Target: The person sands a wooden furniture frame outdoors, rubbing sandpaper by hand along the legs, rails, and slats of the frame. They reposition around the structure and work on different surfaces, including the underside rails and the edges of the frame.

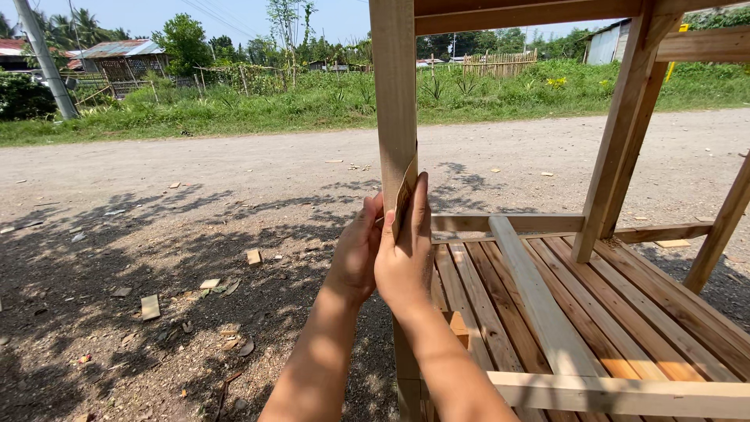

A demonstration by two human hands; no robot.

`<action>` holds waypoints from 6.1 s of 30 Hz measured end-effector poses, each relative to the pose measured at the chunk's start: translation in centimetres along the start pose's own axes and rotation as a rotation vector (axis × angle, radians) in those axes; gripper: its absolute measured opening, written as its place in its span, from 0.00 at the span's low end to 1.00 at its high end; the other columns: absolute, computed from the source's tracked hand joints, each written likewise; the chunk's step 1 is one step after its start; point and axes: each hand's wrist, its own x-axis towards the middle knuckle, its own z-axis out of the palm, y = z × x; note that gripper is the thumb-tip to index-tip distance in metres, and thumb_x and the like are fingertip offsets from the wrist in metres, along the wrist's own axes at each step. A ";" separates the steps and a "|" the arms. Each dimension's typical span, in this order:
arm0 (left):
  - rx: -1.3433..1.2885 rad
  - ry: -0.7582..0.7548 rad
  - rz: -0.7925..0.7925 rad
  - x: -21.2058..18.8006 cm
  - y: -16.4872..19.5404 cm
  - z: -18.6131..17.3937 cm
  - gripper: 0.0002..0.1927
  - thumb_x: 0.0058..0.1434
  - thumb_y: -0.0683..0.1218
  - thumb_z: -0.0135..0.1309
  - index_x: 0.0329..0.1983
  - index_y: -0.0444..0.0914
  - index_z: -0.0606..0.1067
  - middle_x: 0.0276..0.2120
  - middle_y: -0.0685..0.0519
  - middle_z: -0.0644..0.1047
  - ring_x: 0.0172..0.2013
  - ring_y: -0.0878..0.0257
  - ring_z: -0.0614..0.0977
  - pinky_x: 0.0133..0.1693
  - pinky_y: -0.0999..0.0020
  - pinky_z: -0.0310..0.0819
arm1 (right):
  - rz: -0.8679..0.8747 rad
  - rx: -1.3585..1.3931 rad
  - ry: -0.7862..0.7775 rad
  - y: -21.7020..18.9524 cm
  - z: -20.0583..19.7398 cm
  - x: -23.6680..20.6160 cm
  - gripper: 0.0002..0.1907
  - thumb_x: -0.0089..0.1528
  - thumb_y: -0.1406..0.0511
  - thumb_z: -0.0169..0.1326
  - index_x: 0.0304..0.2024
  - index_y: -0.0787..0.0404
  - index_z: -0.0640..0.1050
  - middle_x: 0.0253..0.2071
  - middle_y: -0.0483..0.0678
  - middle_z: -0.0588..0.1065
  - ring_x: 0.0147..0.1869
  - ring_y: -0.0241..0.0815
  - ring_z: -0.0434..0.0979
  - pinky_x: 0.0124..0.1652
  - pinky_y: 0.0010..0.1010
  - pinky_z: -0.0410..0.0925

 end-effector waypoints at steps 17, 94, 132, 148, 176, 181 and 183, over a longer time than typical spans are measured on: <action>0.046 0.194 -0.149 -4.0 -5.0 -4.4 0.37 0.73 0.63 0.31 0.71 0.30 0.64 0.62 0.41 0.73 0.62 0.53 0.72 0.68 0.57 0.60 | 0.197 -0.376 -0.212 5.0 -2.6 -12.9 0.37 0.67 0.65 0.45 0.74 0.70 0.47 0.69 0.70 0.63 0.72 0.66 0.65 0.68 0.49 0.59; 1.916 -0.346 -0.314 -13.2 -23.7 5.5 0.27 0.68 0.60 0.44 0.59 0.36 0.69 0.53 0.43 0.72 0.58 0.45 0.70 0.63 0.41 0.57 | 0.327 -1.379 -1.122 17.9 -38.6 -12.8 0.56 0.51 0.75 0.55 0.77 0.48 0.45 0.80 0.55 0.42 0.81 0.65 0.37 0.71 0.53 0.43; 1.874 -0.076 -0.080 -11.4 -27.0 7.2 0.21 0.69 0.58 0.44 0.30 0.39 0.76 0.29 0.43 0.81 0.34 0.44 0.82 0.37 0.48 0.74 | 0.338 -1.460 -0.489 19.5 -39.0 -15.8 0.39 0.54 0.75 0.51 0.69 0.65 0.61 0.75 0.63 0.54 0.79 0.67 0.45 0.71 0.57 0.44; 1.951 -0.018 -0.013 -11.2 -28.0 7.2 0.17 0.67 0.54 0.48 0.29 0.41 0.77 0.28 0.46 0.82 0.32 0.48 0.82 0.38 0.49 0.72 | 0.201 -1.210 -0.360 19.7 -33.3 -18.8 0.31 0.57 0.74 0.45 0.64 0.74 0.64 0.71 0.70 0.56 0.77 0.72 0.48 0.69 0.62 0.45; 1.960 -0.015 0.124 -11.3 -28.3 7.0 0.15 0.65 0.52 0.50 0.27 0.41 0.78 0.25 0.48 0.81 0.29 0.49 0.82 0.34 0.50 0.72 | 0.161 -1.314 -0.491 21.4 -41.6 -15.3 0.33 0.57 0.74 0.48 0.67 0.70 0.64 0.71 0.66 0.59 0.77 0.64 0.53 0.70 0.58 0.49; 1.932 -0.010 0.162 -11.3 -28.4 7.0 0.15 0.64 0.52 0.50 0.27 0.40 0.78 0.25 0.47 0.81 0.29 0.49 0.81 0.34 0.50 0.72 | 0.364 -1.389 -0.550 20.2 -40.3 -14.9 0.32 0.58 0.74 0.49 0.66 0.66 0.64 0.72 0.62 0.59 0.79 0.65 0.51 0.69 0.63 0.48; 1.955 0.000 0.162 -11.2 -28.4 7.0 0.15 0.64 0.52 0.51 0.26 0.40 0.78 0.23 0.48 0.81 0.28 0.49 0.81 0.35 0.50 0.72 | 0.276 -1.336 -0.513 20.3 -39.9 -15.2 0.34 0.56 0.75 0.49 0.67 0.69 0.63 0.71 0.65 0.58 0.77 0.67 0.51 0.67 0.64 0.49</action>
